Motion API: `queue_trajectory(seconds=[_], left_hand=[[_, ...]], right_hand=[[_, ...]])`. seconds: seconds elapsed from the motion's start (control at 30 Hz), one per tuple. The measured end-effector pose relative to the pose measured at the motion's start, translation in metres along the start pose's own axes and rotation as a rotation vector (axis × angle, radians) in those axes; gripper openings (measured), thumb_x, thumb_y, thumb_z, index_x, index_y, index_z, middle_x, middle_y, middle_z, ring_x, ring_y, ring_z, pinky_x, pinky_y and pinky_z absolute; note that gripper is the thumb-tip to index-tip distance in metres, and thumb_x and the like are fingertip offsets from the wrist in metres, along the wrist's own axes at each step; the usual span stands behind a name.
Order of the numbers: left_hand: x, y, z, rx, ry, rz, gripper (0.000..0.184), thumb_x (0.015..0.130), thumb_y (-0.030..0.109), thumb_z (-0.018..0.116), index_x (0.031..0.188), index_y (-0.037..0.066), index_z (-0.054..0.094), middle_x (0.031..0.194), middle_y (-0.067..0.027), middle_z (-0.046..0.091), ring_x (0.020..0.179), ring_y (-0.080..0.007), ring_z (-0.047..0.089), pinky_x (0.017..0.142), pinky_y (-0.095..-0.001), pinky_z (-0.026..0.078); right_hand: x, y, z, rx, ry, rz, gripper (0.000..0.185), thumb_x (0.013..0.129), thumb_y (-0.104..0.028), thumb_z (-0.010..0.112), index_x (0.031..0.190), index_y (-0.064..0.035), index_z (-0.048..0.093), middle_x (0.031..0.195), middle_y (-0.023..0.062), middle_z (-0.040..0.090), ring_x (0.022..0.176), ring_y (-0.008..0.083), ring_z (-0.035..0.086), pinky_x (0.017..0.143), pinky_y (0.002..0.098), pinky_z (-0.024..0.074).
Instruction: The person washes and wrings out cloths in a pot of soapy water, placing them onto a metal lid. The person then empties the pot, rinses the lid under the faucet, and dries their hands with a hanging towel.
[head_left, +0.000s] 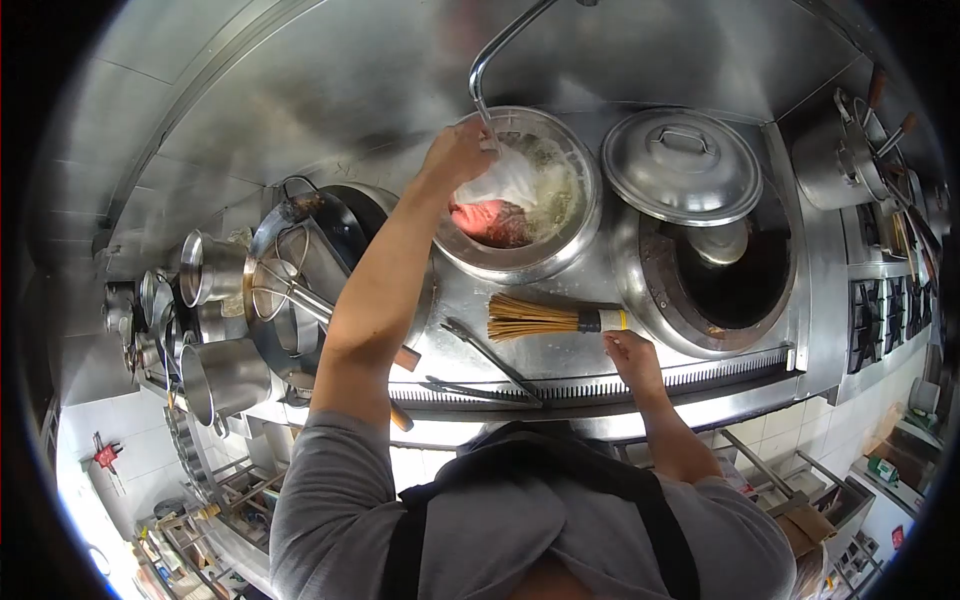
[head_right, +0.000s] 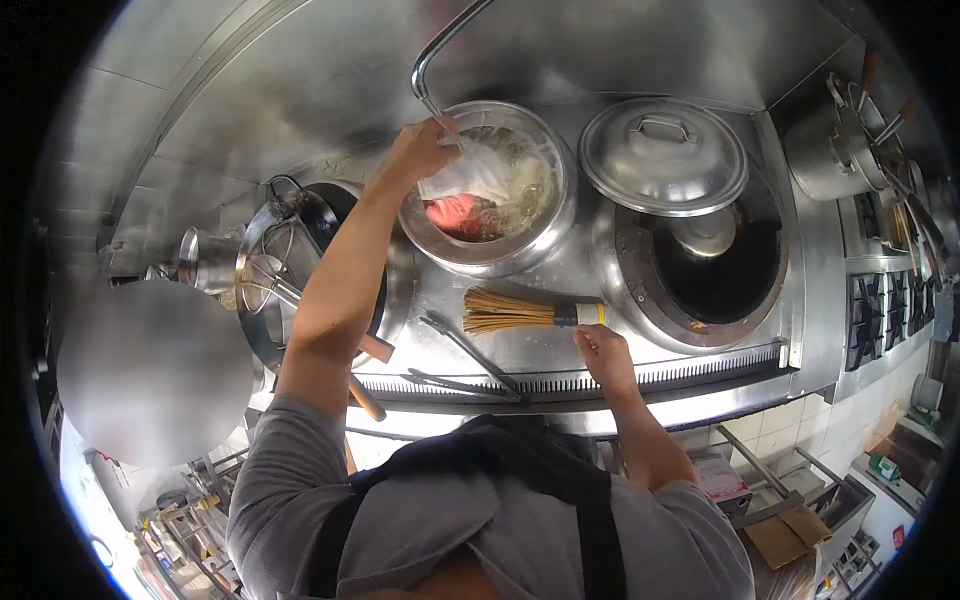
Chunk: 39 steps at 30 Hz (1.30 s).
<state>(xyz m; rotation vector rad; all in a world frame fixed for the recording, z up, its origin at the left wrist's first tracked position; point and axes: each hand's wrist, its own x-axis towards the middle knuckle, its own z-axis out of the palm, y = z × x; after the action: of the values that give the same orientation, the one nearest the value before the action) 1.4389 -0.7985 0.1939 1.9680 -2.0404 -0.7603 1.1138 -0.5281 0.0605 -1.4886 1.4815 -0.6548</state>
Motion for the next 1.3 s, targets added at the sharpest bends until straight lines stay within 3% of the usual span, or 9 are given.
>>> queue_trajectory(seconds=[0.27,0.43,0.5,0.87,0.93,1.0,1.07,1.17,1.3], left_hand=[[0.003,-0.047,0.16,0.583,0.239,0.283,0.054,0.079,0.036,0.063,0.129,0.016,0.055,0.131,-0.0221,0.052,0.114,-0.0304,0.057,0.093,-0.0411,0.046],[0.049,-0.072,0.22,0.55,-0.533,0.137,0.061,0.082,0.048,0.057,0.122,0.002,0.058,0.12,-0.0258,0.059,0.112,-0.0392,0.057,0.091,-0.0459,0.048],[0.057,-0.076,0.233,0.528,-0.527,0.11,0.061,0.082,0.047,0.056,0.123,0.001,0.057,0.121,-0.0256,0.058,0.114,-0.0392,0.055,0.093,-0.0466,0.046],[0.044,-0.086,0.205,0.396,-0.299,0.005,0.059,0.088,0.035,0.046,0.134,-0.001,0.043,0.137,-0.0233,0.041,0.132,-0.0392,0.03,0.106,-0.0543,0.025],[0.017,-0.071,0.194,0.37,-0.223,-0.017,0.059,0.089,0.033,0.044,0.136,-0.002,0.04,0.14,-0.0229,0.038,0.135,-0.0392,0.026,0.109,-0.0557,0.021],[-0.024,-0.058,0.17,0.367,-0.194,-0.059,0.059,0.09,0.031,0.042,0.138,-0.003,0.037,0.143,-0.0225,0.036,0.138,-0.0392,0.021,0.111,-0.0571,0.018],[-0.068,-0.037,0.145,0.315,-0.267,-0.091,0.059,0.091,0.029,0.04,0.14,-0.003,0.035,0.146,-0.0221,0.033,0.141,-0.0392,0.017,0.114,-0.0585,0.014],[-0.134,-0.022,0.128,-0.122,0.078,-0.155,0.057,0.088,0.028,0.045,0.139,0.001,0.04,0.149,-0.0222,0.027,0.14,-0.0419,0.019,0.109,-0.0613,0.022],[-0.173,-0.03,0.147,-0.039,0.235,-0.104,0.051,0.084,0.024,0.053,0.131,0.005,0.051,0.141,-0.0208,0.04,0.136,-0.0379,0.03,0.106,-0.0513,0.034]], right_hand=[[0.005,0.017,-0.006,-0.028,0.013,0.096,0.019,0.087,-0.015,0.065,0.099,-0.0011,0.067,0.093,0.0166,0.068,0.074,0.0286,0.068,0.065,0.0339,0.054],[0.015,0.022,-0.008,-0.043,0.007,0.147,0.021,0.087,-0.016,0.064,0.101,-0.0014,0.067,0.095,0.0169,0.068,0.073,0.0277,0.067,0.064,0.0329,0.0538],[0.02,0.024,-0.009,-0.018,0.004,0.194,0.021,0.087,-0.016,0.064,0.102,-0.0013,0.067,0.095,0.0164,0.068,0.073,0.0261,0.068,0.064,0.0326,0.0539],[0.046,0.007,-0.011,-0.221,-0.052,0.022,0.026,0.089,-0.019,0.064,0.109,-0.0017,0.066,0.09,0.014,0.069,0.075,0.0178,0.067,0.068,0.027,0.0512],[0.049,0.028,-0.006,0.066,-0.095,0.131,0.035,0.086,-0.017,0.067,0.113,0.005,0.062,0.104,0.0134,0.067,0.087,0.0198,0.065,0.078,0.0303,0.0537],[0.067,0.091,0.007,0.341,-0.038,0.021,0.034,0.087,-0.019,0.063,0.112,0.0045,0.063,0.099,0.0122,0.068,0.078,0.0183,0.065,0.065,0.0276,0.0538],[0.082,-0.002,0.005,-0.175,-0.196,0.058,0.03,0.092,-0.023,0.058,0.109,0.0006,0.064,0.093,0.0104,0.067,0.069,0.0152,0.065,0.064,0.0266,0.0528],[0.135,-0.023,0.018,0.015,-0.186,-0.081,0.029,0.094,-0.023,0.056,0.108,0.0001,0.065,0.093,0.0076,0.068,0.07,0.0142,0.064,0.062,0.0255,0.0516],[0.219,-0.102,0.029,0.073,-0.218,-0.303,0.033,0.095,-0.028,0.054,0.114,-0.002,0.062,0.101,0.0061,0.067,0.083,0.0153,0.065,0.07,0.0283,0.0515]])
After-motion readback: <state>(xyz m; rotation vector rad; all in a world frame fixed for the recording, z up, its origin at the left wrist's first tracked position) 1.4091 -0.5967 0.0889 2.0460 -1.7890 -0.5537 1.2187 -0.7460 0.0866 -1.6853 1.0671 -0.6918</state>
